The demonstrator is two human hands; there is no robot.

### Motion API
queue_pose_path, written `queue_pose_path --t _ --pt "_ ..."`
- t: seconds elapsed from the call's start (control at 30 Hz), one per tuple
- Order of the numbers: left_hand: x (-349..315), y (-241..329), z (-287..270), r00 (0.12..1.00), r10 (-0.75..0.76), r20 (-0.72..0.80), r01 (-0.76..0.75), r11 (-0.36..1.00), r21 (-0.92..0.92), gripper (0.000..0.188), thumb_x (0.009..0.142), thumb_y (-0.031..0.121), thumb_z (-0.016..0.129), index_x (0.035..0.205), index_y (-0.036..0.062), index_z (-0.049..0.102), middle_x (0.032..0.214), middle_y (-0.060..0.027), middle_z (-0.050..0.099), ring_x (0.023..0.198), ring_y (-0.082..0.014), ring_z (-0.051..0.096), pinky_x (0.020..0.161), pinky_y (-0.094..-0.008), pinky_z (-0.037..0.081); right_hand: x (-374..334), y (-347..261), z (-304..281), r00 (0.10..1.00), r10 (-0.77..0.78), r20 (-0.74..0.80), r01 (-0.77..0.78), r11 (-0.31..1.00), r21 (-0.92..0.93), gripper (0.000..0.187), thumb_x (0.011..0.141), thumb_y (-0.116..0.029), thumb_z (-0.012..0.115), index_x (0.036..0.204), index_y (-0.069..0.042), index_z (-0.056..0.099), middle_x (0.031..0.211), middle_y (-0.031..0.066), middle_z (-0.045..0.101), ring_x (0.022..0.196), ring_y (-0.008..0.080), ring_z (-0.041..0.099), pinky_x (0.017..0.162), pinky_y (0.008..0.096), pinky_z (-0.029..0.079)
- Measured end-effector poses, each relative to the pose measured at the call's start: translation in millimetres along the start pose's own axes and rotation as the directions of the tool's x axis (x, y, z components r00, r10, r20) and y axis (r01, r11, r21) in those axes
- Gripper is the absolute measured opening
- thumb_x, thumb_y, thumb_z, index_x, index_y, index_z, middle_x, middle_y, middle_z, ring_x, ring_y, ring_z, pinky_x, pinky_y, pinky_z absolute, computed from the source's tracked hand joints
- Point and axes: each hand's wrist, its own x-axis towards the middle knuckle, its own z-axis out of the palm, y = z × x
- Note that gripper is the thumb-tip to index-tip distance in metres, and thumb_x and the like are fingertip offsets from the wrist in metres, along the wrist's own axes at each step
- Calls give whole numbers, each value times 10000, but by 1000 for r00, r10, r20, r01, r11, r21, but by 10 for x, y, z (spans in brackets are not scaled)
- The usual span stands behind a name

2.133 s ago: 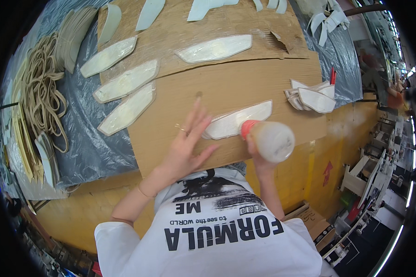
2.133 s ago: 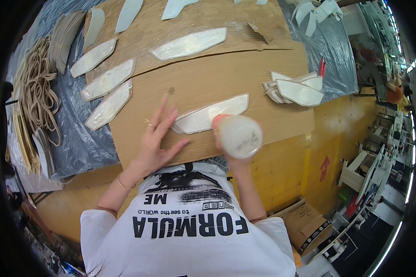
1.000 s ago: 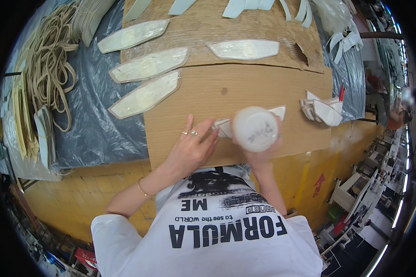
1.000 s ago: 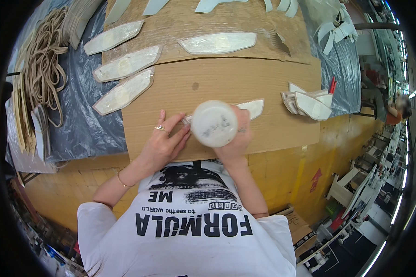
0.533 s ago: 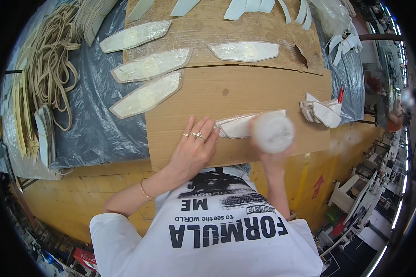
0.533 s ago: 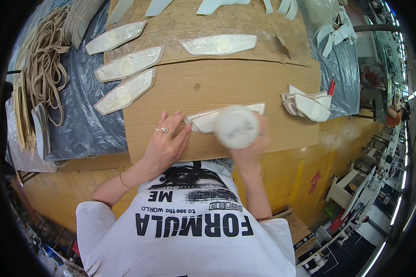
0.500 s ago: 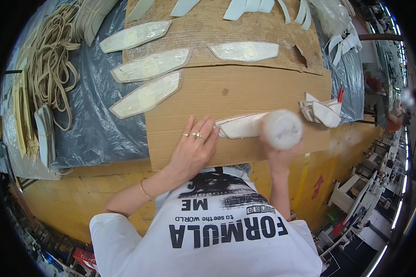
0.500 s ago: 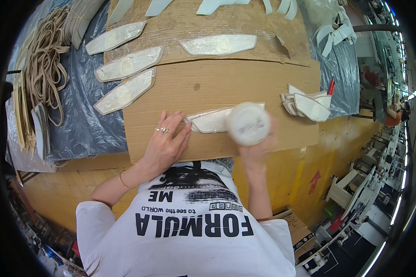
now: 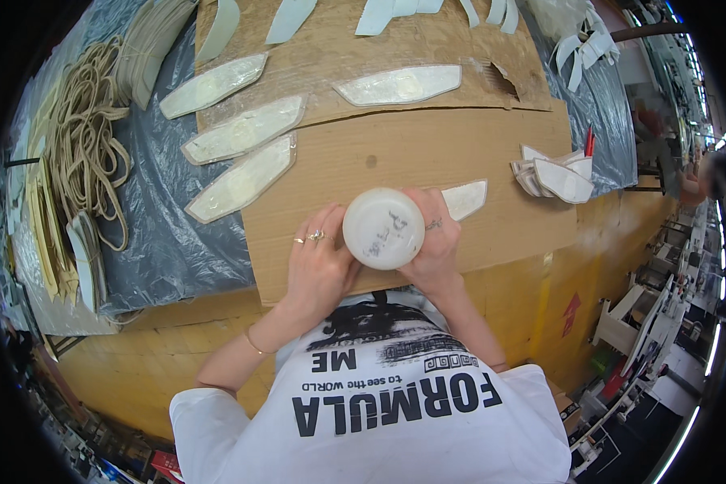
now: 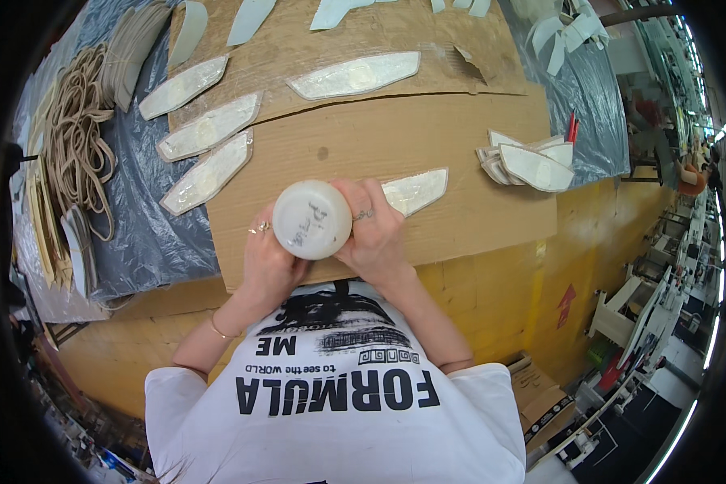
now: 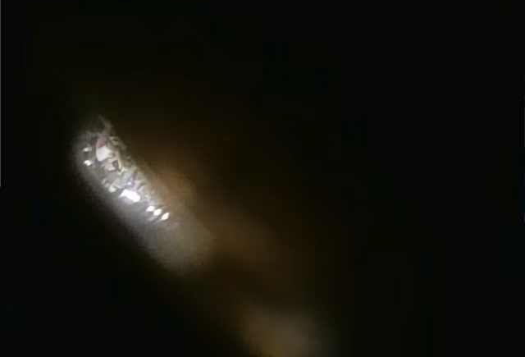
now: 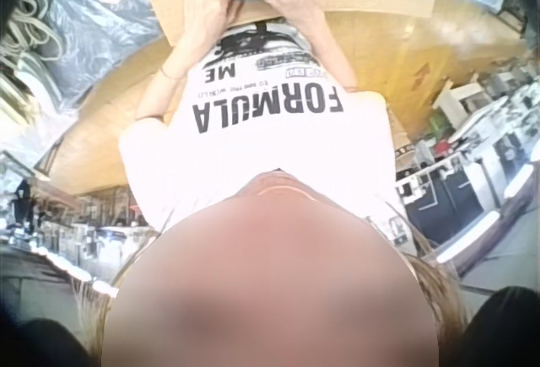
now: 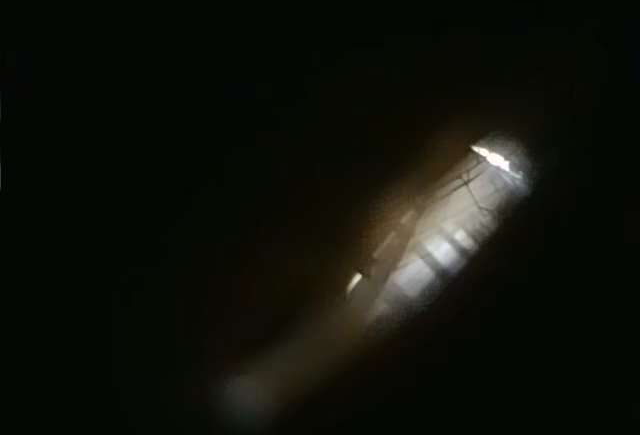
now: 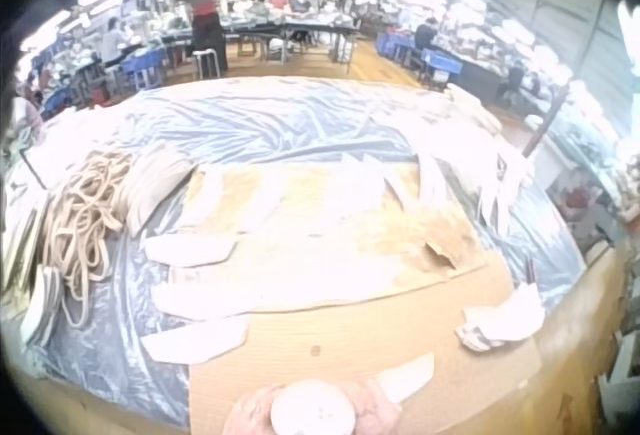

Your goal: The person applies a white liquid from a squeeze bottle onto multiple white, curved shoe parts laid out on a cardboard surface. The person holds each part with one hand and applies the liquid with the other, then places the part back on the table.

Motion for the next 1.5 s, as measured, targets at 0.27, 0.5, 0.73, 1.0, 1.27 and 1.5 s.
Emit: queue_pose_path --t 0.27,0.5,0.73,1.0,1.27,1.5 --pt "116 39 -15 997 -65 -41 65 998 -1 237 757 187 791 875 19 672 1062 -128 598 1009 -314 586 873 -436 435 185 449 -694 894 -53 -446 -65 967 -245 484 767 -131 798 1191 -21 593 1100 121 620 900 243 654 670 348 553" --pt "463 15 -134 984 -142 106 155 981 -121 541 638 278 896 997 68 551 1003 -107 603 888 -287 574 799 -382 444 -46 574 -1237 519 687 -508 -269 696 666 418 849 -184 718 1196 0 574 1043 63 639 843 142 645 641 272 551" --pt "670 153 -53 961 71 269 -90 994 62 690 675 293 850 1252 41 567 1212 -139 571 1148 -321 546 964 -419 423 -156 489 -937 668 619 -413 -348 751 562 460 807 -59 759 1209 7 545 1107 100 626 925 180 652 738 324 582" --pt "716 92 -42 947 83 311 -69 996 -55 479 693 145 782 1128 -7 652 1169 -140 589 1076 -330 573 930 -427 447 -278 265 -396 999 38 0 -38 993 114 590 653 -146 869 1163 -30 597 1024 128 628 884 301 672 718 367 559" --pt "743 88 2 948 131 289 -123 991 -45 309 812 187 693 1046 -13 660 1035 -155 633 927 -327 615 839 -389 496 -71 599 -1031 950 59 -308 -156 941 -301 547 693 -143 855 1159 -15 598 990 115 650 818 295 675 735 389 547" --pt "847 60 -35 973 113 202 -55 961 -271 135 816 63 705 945 28 693 952 -132 709 724 -299 680 669 -354 553 -159 724 -1342 485 845 -224 -113 315 942 526 866 -345 640 1249 -4 522 1098 140 657 910 218 664 765 347 575"
